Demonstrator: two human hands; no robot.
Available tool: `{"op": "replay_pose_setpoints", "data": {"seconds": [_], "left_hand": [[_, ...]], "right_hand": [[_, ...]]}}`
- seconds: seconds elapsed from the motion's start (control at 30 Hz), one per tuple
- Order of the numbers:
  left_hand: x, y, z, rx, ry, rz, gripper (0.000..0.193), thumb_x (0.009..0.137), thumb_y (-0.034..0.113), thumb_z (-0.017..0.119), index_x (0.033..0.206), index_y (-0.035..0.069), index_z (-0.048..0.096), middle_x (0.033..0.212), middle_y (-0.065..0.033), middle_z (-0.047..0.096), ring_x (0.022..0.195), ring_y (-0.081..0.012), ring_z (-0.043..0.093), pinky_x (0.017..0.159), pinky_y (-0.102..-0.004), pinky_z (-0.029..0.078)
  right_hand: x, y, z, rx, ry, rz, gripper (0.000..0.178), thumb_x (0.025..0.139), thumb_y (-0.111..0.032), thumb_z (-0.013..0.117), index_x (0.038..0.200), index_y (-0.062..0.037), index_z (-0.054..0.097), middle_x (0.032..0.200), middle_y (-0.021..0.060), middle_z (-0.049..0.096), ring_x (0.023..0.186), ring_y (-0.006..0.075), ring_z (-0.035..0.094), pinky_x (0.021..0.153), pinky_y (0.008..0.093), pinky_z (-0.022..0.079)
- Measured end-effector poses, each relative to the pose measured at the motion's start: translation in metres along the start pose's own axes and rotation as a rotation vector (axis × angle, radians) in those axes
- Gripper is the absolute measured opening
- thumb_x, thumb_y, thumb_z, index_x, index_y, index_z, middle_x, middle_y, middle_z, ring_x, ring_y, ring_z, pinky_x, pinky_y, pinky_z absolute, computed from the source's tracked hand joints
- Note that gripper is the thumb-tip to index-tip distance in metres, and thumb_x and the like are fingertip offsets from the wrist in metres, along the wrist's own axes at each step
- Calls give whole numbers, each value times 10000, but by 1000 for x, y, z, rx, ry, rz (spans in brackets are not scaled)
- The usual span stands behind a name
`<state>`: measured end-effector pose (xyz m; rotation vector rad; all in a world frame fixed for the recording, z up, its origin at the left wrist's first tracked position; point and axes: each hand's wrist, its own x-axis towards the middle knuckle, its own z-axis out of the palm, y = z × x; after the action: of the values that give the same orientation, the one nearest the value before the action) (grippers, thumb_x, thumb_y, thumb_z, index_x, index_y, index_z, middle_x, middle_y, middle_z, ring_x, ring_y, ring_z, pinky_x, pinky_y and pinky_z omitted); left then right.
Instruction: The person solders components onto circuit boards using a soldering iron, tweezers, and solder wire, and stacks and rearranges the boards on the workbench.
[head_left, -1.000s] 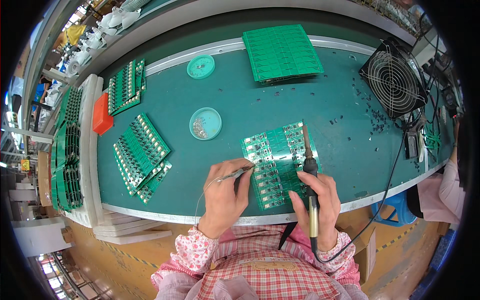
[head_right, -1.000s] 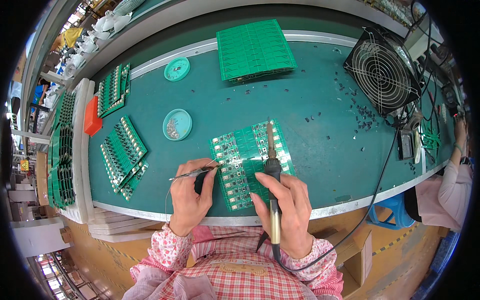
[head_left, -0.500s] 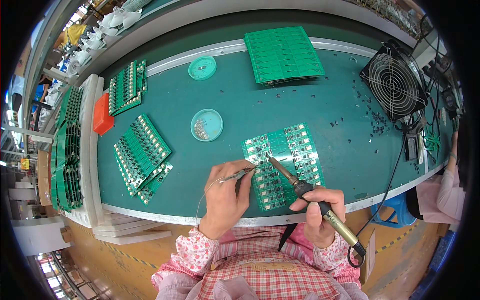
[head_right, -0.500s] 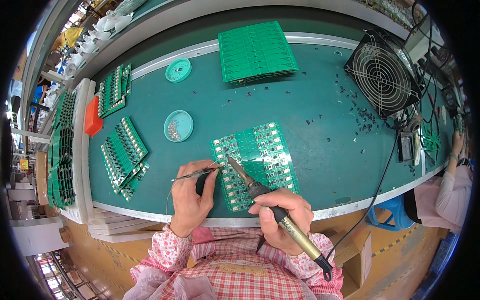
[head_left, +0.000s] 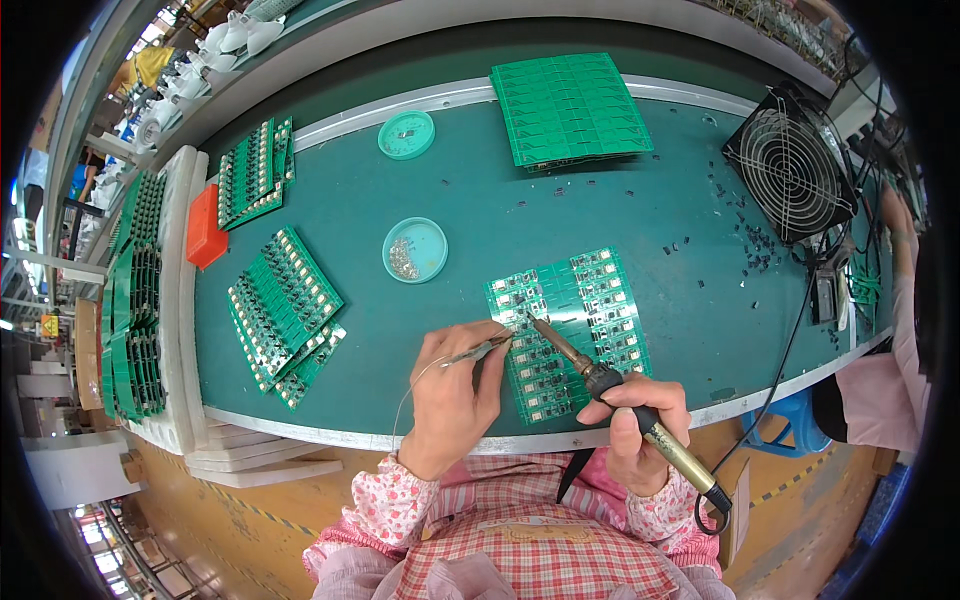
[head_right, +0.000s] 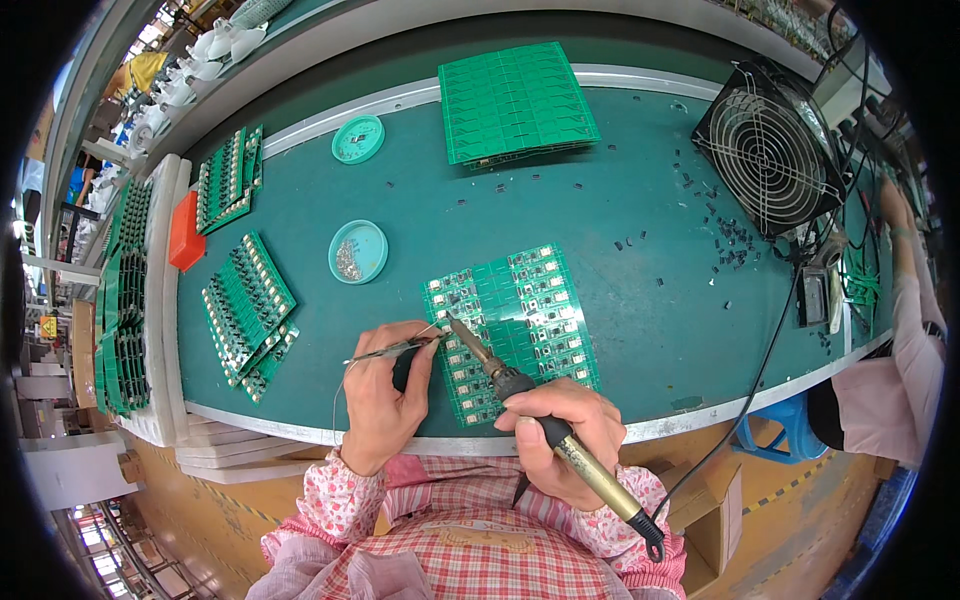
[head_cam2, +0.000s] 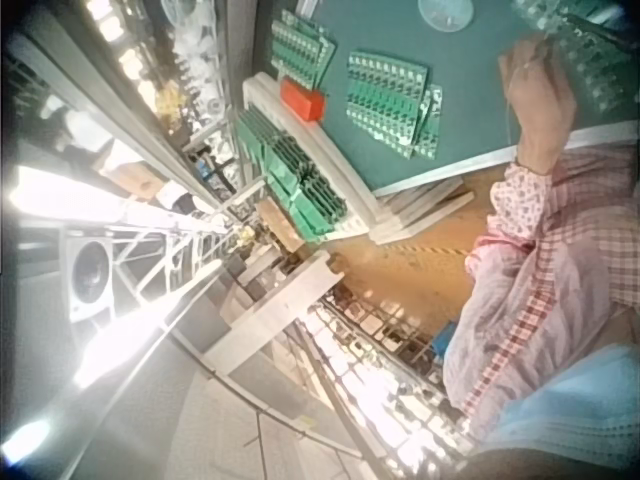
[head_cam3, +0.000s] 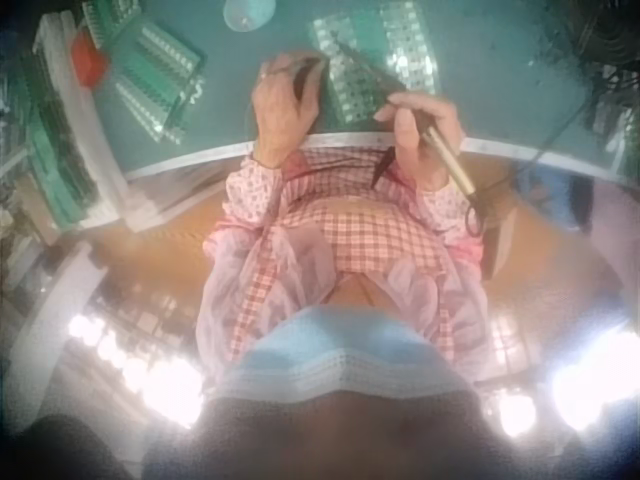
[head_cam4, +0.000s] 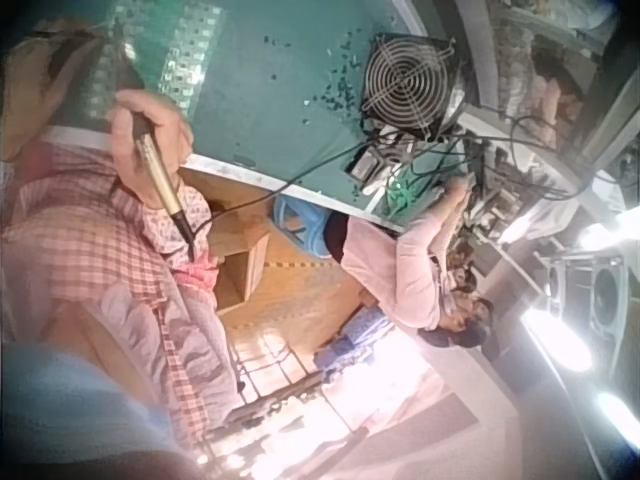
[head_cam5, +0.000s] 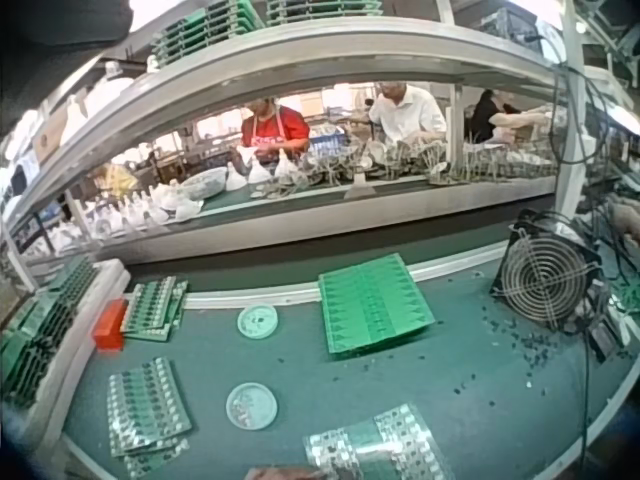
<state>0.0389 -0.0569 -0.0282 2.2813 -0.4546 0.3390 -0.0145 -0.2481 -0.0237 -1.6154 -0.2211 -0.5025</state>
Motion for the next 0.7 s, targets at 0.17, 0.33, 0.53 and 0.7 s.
{"op": "replay_pose_setpoints", "data": {"seconds": [0.17,0.33,0.53,0.7], "left_hand": [[0,0,-1,0,-1,-3,135,849,-5,685,983,15,679,1015,-107,707,884,-303,654,789,-381,496],[0,-1,-1,-14,-4,-13,131,852,0,684,982,16,681,1016,-104,707,891,-302,656,796,-380,496],[0,0,-1,-10,7,-4,134,850,0,687,982,23,684,1013,-99,706,890,-298,655,793,-378,494],[0,1,0,-19,7,-25,127,847,-1,688,970,28,693,1011,-95,707,890,-296,656,793,-375,493]], "right_hand": [[1,-1,-1,-31,-22,14,121,908,-95,668,988,-15,624,679,71,694,605,162,681,579,296,540],[1,-3,0,-170,-89,208,74,919,-65,656,971,-23,625,676,44,699,607,120,698,578,270,530],[5,-1,4,-178,-108,202,79,907,-60,673,966,-22,638,676,43,700,620,142,703,573,270,524],[4,3,4,-202,-138,123,102,882,-49,693,964,-10,646,724,73,711,624,163,704,563,280,528]]}}
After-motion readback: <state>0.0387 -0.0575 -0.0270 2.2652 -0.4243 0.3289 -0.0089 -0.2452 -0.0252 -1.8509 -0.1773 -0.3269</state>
